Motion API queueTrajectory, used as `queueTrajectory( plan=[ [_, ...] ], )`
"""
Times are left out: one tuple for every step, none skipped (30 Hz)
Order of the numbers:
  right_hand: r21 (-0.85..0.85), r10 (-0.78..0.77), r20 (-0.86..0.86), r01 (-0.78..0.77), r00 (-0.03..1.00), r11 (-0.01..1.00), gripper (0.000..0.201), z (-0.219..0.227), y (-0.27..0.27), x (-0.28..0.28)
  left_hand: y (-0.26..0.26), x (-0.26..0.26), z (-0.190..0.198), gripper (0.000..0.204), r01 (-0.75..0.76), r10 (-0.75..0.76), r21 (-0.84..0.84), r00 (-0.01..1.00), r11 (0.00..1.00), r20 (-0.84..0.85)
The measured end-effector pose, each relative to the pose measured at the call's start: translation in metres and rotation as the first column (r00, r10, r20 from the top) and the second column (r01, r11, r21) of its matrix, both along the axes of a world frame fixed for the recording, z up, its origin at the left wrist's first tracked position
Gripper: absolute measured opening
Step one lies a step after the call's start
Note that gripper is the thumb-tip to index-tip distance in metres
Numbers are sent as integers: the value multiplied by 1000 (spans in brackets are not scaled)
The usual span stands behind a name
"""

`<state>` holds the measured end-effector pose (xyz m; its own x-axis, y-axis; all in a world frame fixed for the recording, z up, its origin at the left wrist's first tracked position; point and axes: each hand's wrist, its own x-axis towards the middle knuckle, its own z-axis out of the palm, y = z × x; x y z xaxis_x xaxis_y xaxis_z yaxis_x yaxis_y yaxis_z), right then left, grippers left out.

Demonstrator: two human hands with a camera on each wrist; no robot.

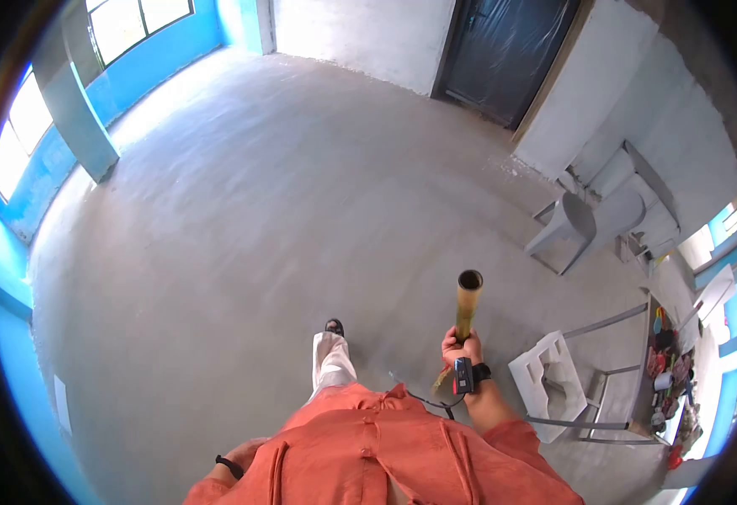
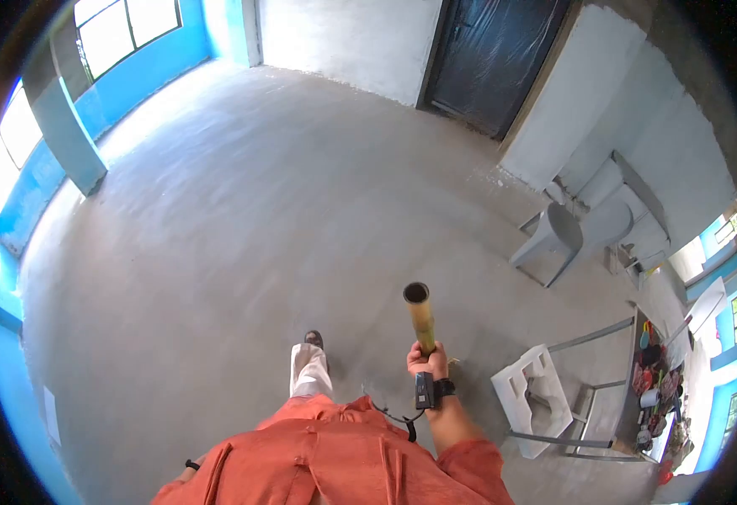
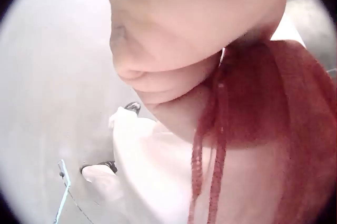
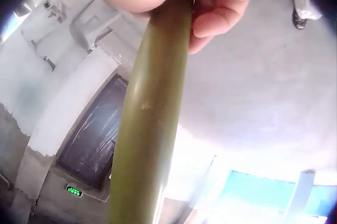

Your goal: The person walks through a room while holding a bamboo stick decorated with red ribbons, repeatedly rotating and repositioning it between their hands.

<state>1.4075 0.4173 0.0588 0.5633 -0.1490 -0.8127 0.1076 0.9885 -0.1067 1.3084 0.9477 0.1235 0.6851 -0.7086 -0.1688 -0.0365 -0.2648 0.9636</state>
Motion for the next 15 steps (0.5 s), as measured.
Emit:
queueTrajectory(
  plan=[
    [-4, -27, -5, 27, 1000, 1000, 11, 0, -5, 16, -4, 22, -6, 34, 44, -44, -1, 996, 999, 75],
    [-9, -71, -44, 71, 997, 997, 13, 8, -6, 34, -12, 52, -7, 34, 52, -51, -13, 995, 999, 84],
    [-19, -79, -37, 78, 996, 997, 13, 5, -13, 50, -24, 85, -3, 31, -256, 304, 172, 873, 951, -381],
    [-39, -90, -27, 88, 996, 995, 14, -2, -21, 63, -30, 112, 0, 29, -397, 611, 467, 441, 790, -658],
    [-57, -102, -24, 101, 994, 993, 14, -4, -27, 74, -12, 140, -45, 27, -362, 580, 454, 545, 814, -605],
    [-70, -98, -43, 95, 994, 993, 13, 2, -28, 88, -9, 176, -70, 26, -325, 537, 440, 643, 837, -546],
    [-81, -111, -44, 107, 993, 991, 13, 6, -29, 103, -7, 206, -93, 26, -316, 538, 495, 737, 809, -410],
    [-99, -67, -54, 61, 996, 993, 12, 12, -28, 121, -20, 250, -88, 26, -320, 520, 544, 813, 776, -263],
    [-113, -22, -67, 14, 997, 993, 11, 15, -26, 137, -31, 289, -88, 27, -304, 440, 476, 875, 826, -205],
    [-164, 4, 47, 4, 999, 987, 7, 11, -24, 149, -45, 327, -93, 28, -254, 289, 469, 957, 846, -4],
    [-162, -5, 34, 11, 999, 987, 7, 8, -21, 160, -72, 356, -65, 31, -247, 244, 381, 968, 891, 56],
    [-271, 14, 38, -3, 999, 963, 7, 4, -19, 171, -110, 378, -27, 37, -228, 202, 292, 972, 929, 119],
    [-380, 34, 45, -15, 998, 925, 9, -2, -18, 184, -140, 400, -1, 46, -102, 82, 230, 992, 968, 95],
    [-709, 152, 168, 12, 974, 706, 10, -39, -15, 191, -170, 419, 22, 56, 26, -40, 162, 996, 986, 85],
    [-367, 165, 122, -110, 979, 924, 13, -8, -22, 202, -198, 430, 46, 61, 115, -120, 40, 980, 993, 158]
  ],
)
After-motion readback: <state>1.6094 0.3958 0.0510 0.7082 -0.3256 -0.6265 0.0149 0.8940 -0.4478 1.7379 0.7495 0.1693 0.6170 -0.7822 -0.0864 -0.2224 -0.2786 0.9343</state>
